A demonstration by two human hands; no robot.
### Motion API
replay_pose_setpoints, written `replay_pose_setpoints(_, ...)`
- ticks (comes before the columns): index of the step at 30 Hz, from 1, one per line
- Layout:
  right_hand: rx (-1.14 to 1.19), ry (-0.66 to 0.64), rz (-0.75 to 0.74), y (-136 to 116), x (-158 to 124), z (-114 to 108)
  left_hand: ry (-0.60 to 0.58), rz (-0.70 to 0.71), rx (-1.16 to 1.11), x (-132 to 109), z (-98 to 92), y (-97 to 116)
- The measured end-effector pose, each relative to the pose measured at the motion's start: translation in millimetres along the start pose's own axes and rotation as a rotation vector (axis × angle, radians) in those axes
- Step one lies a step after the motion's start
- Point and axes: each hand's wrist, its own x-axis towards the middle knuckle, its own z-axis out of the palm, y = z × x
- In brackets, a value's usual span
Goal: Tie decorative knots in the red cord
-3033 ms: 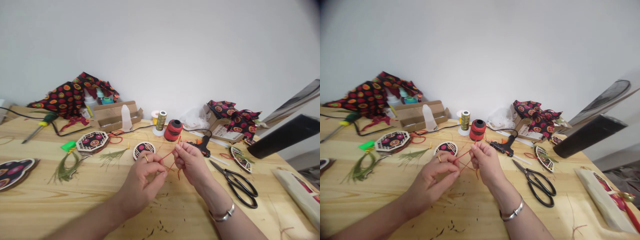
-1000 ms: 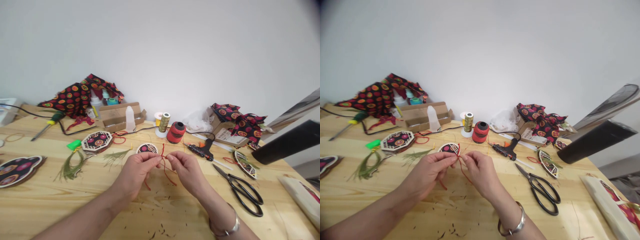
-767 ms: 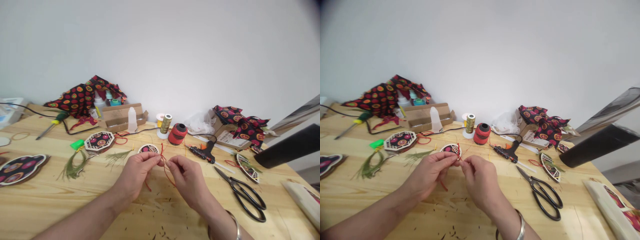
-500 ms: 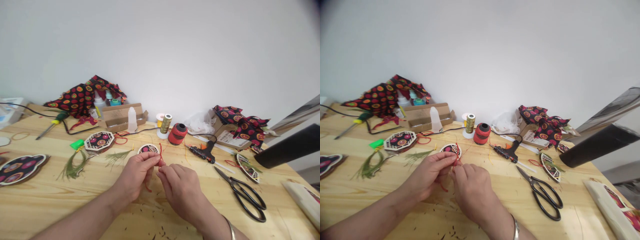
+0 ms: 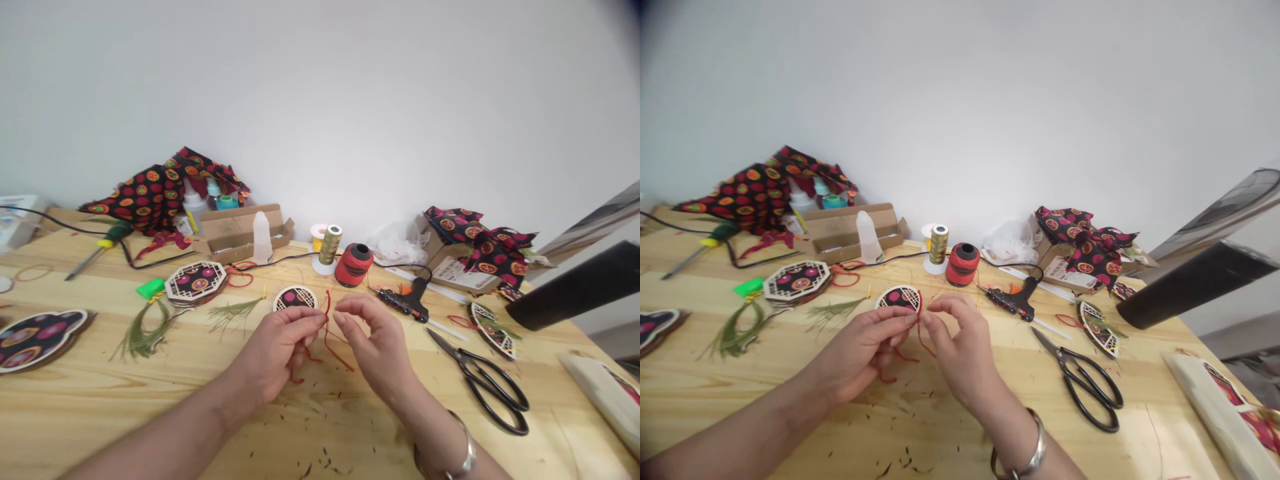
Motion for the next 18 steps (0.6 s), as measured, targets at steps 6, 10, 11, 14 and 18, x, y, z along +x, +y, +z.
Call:
replay_pose_setpoints(6, 0.428, -0.076, 0.437, 7.3, 7.0, 5.0, -0.044, -0.012, 0.072, -2.0, 2.4, -4.1)
replay_pose_setpoints(10, 0.408, -0.075, 0.419, 7.3, 5.6, 3.9, -0.072, -0.037, 0.115, -3.3, 2.8, -3.6)
replay_pose_setpoints(11, 0.436, -0.086, 0.421, 7.3, 5.1, 3.9, -0.077, -0.033, 0.123, -3.7, 2.8, -3.1)
replay_pose_setpoints(14, 0.566, -0.118, 0.451, 6.6, 4.0, 5.1, -0.086, 0.001, 0.138, -4.6, 3.7, -1.8)
replay_pose_setpoints(18, 0.600, -0.144, 0.495, 5.0, 3.5, 6.2, -0.069, 0.015, 0.161, -5.4, 6.5, -1.7)
